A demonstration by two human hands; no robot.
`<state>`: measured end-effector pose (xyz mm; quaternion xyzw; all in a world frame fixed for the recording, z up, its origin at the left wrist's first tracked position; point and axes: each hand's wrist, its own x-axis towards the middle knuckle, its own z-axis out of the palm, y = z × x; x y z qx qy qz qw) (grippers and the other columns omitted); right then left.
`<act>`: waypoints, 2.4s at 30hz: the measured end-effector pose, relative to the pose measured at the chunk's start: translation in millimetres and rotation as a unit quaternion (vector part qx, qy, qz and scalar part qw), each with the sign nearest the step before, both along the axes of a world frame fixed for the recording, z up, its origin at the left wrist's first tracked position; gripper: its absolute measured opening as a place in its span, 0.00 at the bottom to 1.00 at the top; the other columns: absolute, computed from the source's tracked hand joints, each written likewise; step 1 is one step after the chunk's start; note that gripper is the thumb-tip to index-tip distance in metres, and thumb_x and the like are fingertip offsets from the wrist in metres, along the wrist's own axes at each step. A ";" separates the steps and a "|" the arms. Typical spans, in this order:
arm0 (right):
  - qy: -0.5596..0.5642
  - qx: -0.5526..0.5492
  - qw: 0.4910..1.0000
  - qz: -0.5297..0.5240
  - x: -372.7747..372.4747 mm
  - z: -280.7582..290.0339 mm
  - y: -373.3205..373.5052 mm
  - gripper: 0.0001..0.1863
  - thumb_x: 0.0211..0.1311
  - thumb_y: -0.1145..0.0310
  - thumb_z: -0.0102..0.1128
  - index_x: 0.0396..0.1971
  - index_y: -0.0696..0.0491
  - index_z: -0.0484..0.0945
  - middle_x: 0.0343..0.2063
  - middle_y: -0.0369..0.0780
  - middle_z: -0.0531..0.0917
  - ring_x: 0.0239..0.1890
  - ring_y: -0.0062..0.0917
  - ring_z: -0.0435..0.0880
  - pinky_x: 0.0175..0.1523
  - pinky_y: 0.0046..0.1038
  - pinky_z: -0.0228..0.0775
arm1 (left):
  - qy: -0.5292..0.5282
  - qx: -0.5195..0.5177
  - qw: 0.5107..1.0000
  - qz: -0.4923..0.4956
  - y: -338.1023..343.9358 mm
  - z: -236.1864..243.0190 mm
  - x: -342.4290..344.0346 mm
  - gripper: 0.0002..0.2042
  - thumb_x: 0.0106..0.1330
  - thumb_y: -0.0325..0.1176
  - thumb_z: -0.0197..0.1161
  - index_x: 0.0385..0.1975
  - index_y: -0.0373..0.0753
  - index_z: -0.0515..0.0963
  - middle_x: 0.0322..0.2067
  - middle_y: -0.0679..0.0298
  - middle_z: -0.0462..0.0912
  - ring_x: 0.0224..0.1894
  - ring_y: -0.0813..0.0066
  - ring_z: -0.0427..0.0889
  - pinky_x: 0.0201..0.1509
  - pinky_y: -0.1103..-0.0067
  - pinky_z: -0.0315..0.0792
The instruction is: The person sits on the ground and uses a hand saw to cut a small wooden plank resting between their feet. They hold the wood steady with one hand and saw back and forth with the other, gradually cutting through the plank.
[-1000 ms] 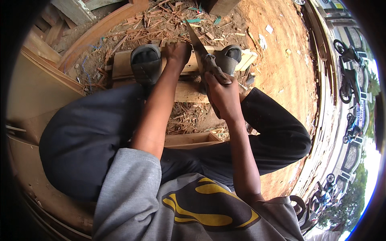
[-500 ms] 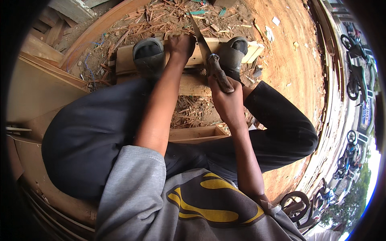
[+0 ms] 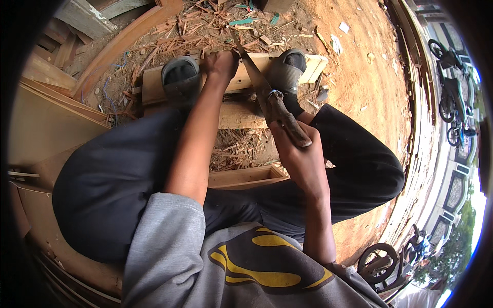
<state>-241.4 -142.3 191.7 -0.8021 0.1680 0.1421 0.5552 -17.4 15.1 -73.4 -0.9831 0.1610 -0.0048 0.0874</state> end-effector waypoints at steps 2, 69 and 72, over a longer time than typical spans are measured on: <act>0.023 -0.015 0.999 -0.017 -17.3 5.8 -16.3 0.13 0.65 0.67 0.58 0.25 0.62 0.76 0.15 0.31 0.69 0.21 0.11 0.63 0.25 0.24 0.59 | -0.004 -0.023 1.000 0.002 -21.3 4.0 -8.5 0.06 0.58 0.31 0.60 0.25 0.48 0.84 0.22 0.67 0.83 0.28 0.70 0.85 0.25 0.71 0.72; -0.084 0.080 0.992 -0.057 41.5 -70.5 26.2 0.15 0.66 0.64 0.59 0.21 0.56 0.72 0.15 0.28 0.67 0.18 0.09 0.61 0.21 0.20 0.52 | 0.107 -0.187 0.977 0.010 13.8 43.7 17.5 0.17 0.52 0.34 0.71 0.40 0.37 0.78 0.43 0.53 0.81 0.52 0.56 0.77 0.58 0.65 0.68; -0.098 0.060 0.992 -0.051 39.3 -70.9 24.3 0.15 0.66 0.64 0.59 0.21 0.56 0.72 0.15 0.28 0.67 0.19 0.09 0.61 0.22 0.21 0.53 | 0.114 -0.199 0.973 0.002 9.7 48.9 12.4 0.14 0.52 0.31 0.69 0.39 0.37 0.79 0.42 0.52 0.81 0.50 0.57 0.79 0.57 0.65 0.69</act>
